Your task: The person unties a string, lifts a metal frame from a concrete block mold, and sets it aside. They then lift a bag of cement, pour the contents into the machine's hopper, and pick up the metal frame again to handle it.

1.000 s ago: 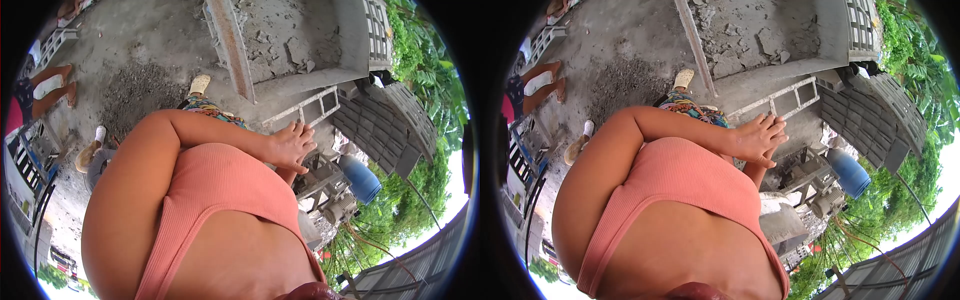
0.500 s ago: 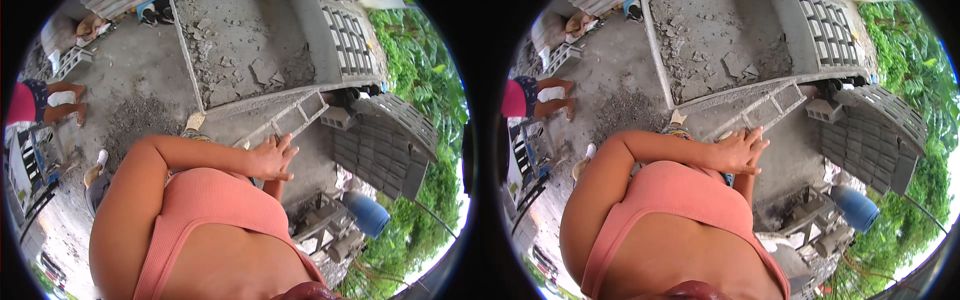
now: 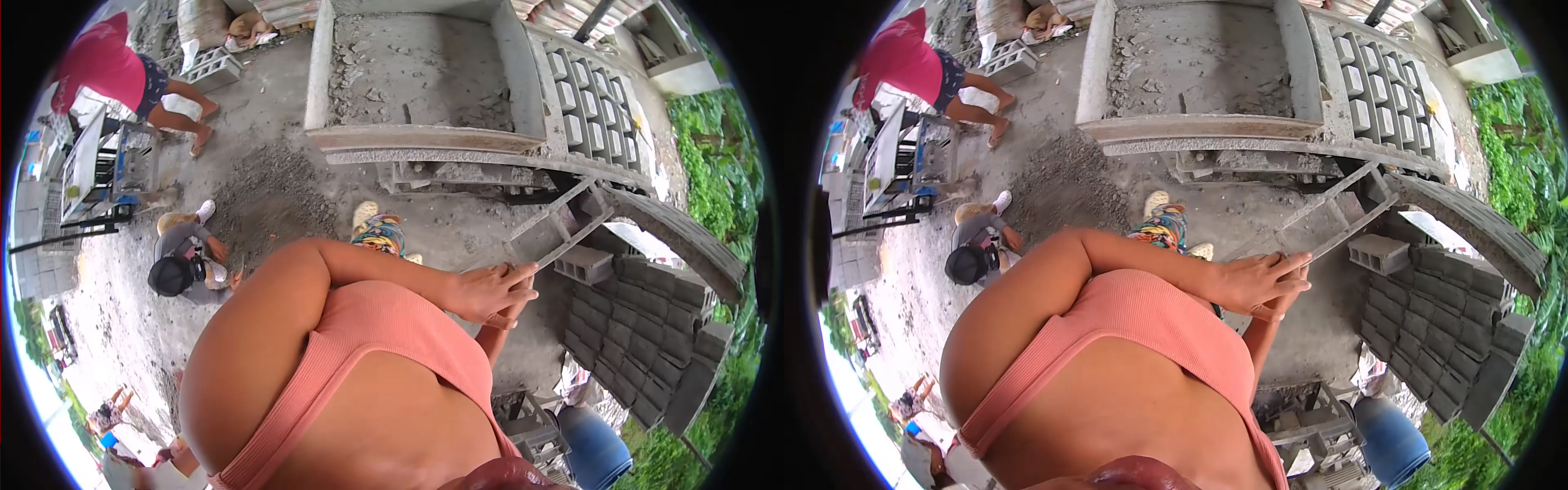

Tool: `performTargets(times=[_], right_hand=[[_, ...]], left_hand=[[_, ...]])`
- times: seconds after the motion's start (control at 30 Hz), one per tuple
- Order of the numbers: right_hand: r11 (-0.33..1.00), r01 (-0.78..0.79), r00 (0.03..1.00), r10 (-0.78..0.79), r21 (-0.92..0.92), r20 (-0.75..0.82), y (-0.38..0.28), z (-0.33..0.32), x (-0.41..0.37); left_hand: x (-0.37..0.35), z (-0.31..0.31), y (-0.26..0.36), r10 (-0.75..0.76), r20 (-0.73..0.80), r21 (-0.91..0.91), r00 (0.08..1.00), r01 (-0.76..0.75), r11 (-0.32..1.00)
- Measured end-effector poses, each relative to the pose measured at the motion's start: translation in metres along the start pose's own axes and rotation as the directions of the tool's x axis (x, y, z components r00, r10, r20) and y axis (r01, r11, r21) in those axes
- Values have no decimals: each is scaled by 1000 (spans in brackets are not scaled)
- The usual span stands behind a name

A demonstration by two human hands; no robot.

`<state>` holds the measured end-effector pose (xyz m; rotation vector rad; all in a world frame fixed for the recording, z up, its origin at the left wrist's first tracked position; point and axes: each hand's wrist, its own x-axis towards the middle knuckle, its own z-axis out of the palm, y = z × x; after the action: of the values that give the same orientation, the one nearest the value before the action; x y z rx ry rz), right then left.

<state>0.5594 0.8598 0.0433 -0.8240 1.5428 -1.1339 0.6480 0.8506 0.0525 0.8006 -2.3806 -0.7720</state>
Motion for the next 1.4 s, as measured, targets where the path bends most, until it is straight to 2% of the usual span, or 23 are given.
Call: performTargets(times=[0.07,0.13,0.17,0.23,0.4,0.5,0.53,0.57,0.6,0.7,0.8,0.83,0.9,0.93,1.0,1.03,1.13,1.17,1.2,1.23,1.3,1.33,1.4], right_hand=[[999,45,999,-45,-22,19,-10,-7,13],[995,95,995,-94,-42,36,-19,-7,27],[992,115,993,-113,-48,40,-23,-6,33],[988,142,989,-139,-63,47,-28,-2,43],[978,177,984,-174,-106,36,-42,3,61],[984,172,981,-167,-46,101,-55,-6,74],[992,126,990,-125,-10,58,-59,-6,81],[973,-39,998,29,227,48,-74,-4,83],[986,-25,999,18,165,44,-81,-8,87],[997,-21,1000,22,68,-22,-96,-15,102],[988,0,998,8,152,-54,-101,-22,122],[987,-2,997,13,159,-70,-102,-23,128],[984,-20,999,28,180,-44,-103,-27,143],[982,-22,998,33,187,-57,-103,-28,151],[979,-78,997,78,186,10,-101,-27,166],[976,-88,996,90,200,-3,-101,-27,173],[958,-228,969,207,171,134,-106,-28,192],[952,-236,970,217,195,114,-108,-31,198],[949,-267,955,238,166,177,-111,-33,203],[946,-295,935,258,134,242,-113,-35,209],[939,-302,932,255,165,255,-116,-38,218],[947,-280,936,232,157,266,-121,-39,222],[949,-272,937,222,162,269,-126,-42,230]], left_hand=[[9,-12,2,-15,-38,-13,999,14,1000],[16,-19,-1,1,-162,-100,987,-17,995],[18,-23,-4,-6,-157,-94,988,-9,996],[22,-31,-12,46,-266,-68,963,-66,995],[28,-54,-30,43,-251,-119,967,-75,990],[40,-68,-38,-8,-139,-215,990,-22,976],[44,-75,-40,-28,-123,-295,992,-10,955],[46,-82,-44,-48,-104,-372,993,6,928],[48,-87,-49,-45,-100,-377,994,4,926],[51,-96,-67,-99,-74,-297,992,73,952],[55,-96,-93,-162,-286,-108,944,137,985],[58,-97,-101,-155,-272,-112,950,129,985],[65,-103,-118,-118,-539,257,834,296,920],[68,-101,-130,-114,-528,256,842,286,923],[68,-93,-153,-420,-480,280,771,588,759],[68,-92,-157,-419,-461,289,782,579,763],[67,-98,-162,-386,-473,273,792,548,791],[66,-100,-158,-445,-457,199,770,577,792],[67,-102,-156,-501,-439,126,746,603,788],[68,-102,-157,-492,-418,140,764,589,796],[67,-101,-159,-432,-514,118,741,560,820],[68,-101,-158,-434,-498,125,751,557,821],[69,-103,-156,-523,-490,33,697,614,788]])
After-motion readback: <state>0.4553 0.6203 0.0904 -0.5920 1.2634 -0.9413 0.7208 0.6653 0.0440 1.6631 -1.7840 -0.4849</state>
